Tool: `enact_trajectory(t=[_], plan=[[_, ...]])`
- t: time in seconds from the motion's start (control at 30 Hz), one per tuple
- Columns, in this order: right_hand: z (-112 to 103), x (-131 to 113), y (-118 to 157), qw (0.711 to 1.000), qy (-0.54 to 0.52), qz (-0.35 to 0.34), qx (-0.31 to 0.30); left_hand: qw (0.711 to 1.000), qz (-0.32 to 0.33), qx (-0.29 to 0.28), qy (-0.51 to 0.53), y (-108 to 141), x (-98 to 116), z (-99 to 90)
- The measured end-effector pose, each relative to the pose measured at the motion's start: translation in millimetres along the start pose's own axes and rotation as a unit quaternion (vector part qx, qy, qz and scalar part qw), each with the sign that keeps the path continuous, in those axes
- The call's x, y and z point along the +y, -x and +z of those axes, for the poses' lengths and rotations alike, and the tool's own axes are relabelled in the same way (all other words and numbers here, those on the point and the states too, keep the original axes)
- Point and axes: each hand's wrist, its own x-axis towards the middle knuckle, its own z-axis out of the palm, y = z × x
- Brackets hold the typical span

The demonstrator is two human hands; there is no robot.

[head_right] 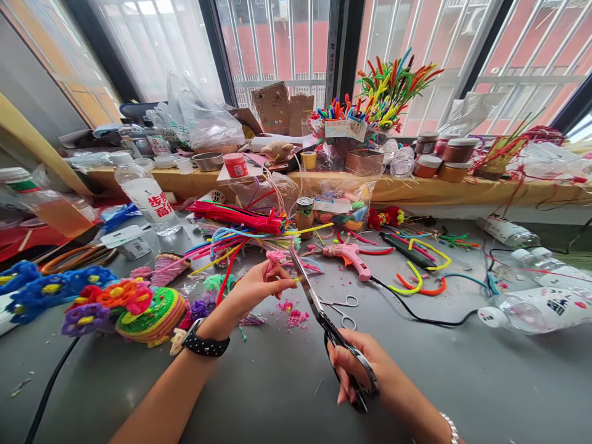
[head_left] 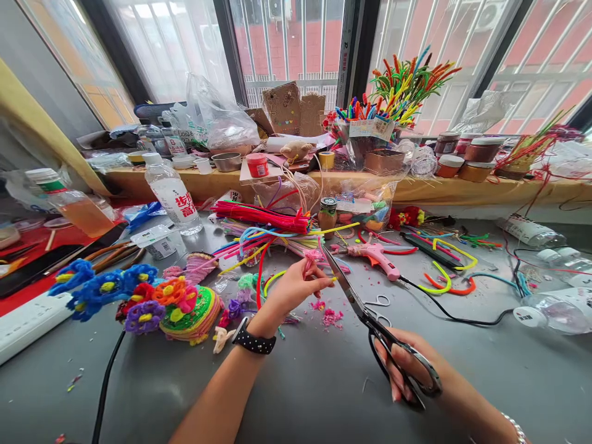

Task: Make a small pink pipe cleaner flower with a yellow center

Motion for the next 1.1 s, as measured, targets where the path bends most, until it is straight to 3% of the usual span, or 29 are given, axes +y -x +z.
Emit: enact_trajectory(t=[0.27,0.37,0.43,0.5,0.67,1.1], plan=[[-12,11,-3,0.998,-0.044,-0.034,-0.021,0.981,0.022,0.123,-0.149,-5,-12,-1.3],[-11,15,-4,0.995,-0.085,-0.047,-0.029,0.977,0.041,0.157,-0.135,-7,-15,-2.3],[-10,15,-3,0.992,-0.107,-0.049,-0.035,0.987,0.051,0.14,-0.062,-6,-14,-2.0],[-8,15,-3,0.989,-0.129,-0.055,-0.042,0.995,0.046,0.087,0.033,-5,-11,-0.6],[-6,12,-1,0.986,-0.148,-0.061,-0.053,0.984,0.009,0.021,0.177,-2,-4,4.2],[-6,12,-1,0.981,-0.168,-0.07,-0.064,0.982,-0.006,0.021,0.189,-1,-1,7.5]])
